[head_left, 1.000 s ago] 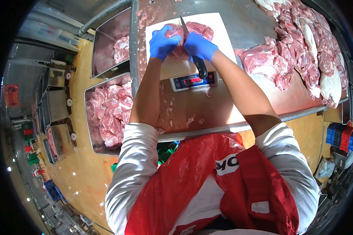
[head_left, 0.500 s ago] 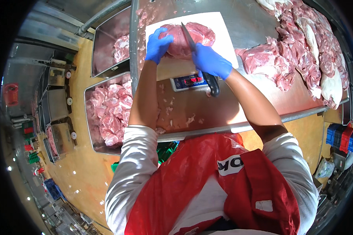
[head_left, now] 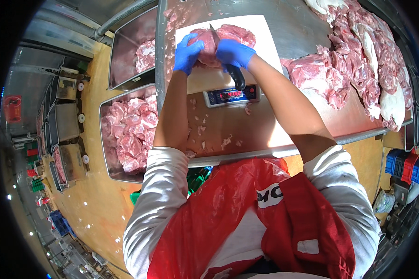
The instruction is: The person cuts large pieces of raw meat into smaller portions using a knife on a cutting board. They repeatedly weigh the portions on a digital scale, trim excess fat, and place the cut pieces into metal trays and green crates.
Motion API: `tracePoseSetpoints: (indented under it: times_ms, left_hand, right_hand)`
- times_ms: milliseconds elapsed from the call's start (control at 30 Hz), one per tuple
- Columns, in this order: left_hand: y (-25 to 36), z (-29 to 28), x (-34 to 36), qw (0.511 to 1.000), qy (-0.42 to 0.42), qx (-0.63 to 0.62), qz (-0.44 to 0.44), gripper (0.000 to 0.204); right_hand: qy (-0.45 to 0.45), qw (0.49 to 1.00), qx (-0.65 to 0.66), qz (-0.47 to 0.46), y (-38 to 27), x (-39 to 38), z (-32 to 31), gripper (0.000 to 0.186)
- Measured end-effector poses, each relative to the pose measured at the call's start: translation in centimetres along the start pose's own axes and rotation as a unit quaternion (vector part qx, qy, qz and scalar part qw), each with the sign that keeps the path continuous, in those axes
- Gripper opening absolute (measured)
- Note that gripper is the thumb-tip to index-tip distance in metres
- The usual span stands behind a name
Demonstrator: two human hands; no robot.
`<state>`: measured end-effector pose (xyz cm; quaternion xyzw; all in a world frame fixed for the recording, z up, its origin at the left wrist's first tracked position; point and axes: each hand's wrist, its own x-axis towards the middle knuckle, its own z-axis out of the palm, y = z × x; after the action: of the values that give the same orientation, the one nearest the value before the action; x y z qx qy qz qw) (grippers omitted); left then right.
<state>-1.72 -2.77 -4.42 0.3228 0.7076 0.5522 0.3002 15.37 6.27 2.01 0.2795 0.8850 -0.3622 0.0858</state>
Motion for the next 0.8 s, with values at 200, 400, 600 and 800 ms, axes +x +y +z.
tracePoseSetpoints:
  times_ms: [200, 400, 600, 800]
  left_hand:
    - [0.3, -1.0, -0.8, 0.999, -0.010, -0.034, -0.005, 0.055]
    - [4.4, -1.6, 1.0, 0.975, -0.100, 0.148, -0.133, 0.061]
    - [1.2, -0.9, 3.3, 0.961, -0.107, 0.230, 0.106, 0.069]
    - [-0.6, 0.2, 1.9, 0.982, -0.020, 0.175, 0.066, 0.064]
  right_hand:
    - [0.064, 0.996, 0.025, -0.061, 0.3, -4.9, 3.5, 0.023]
    - [0.245, 0.963, 0.115, 0.005, 1.0, -8.1, 1.3, 0.029]
    - [0.287, 0.945, 0.141, -0.063, 1.7, -4.9, 4.0, 0.023]
    - [0.256, 0.960, 0.112, -0.011, 1.5, -4.4, 8.7, 0.021]
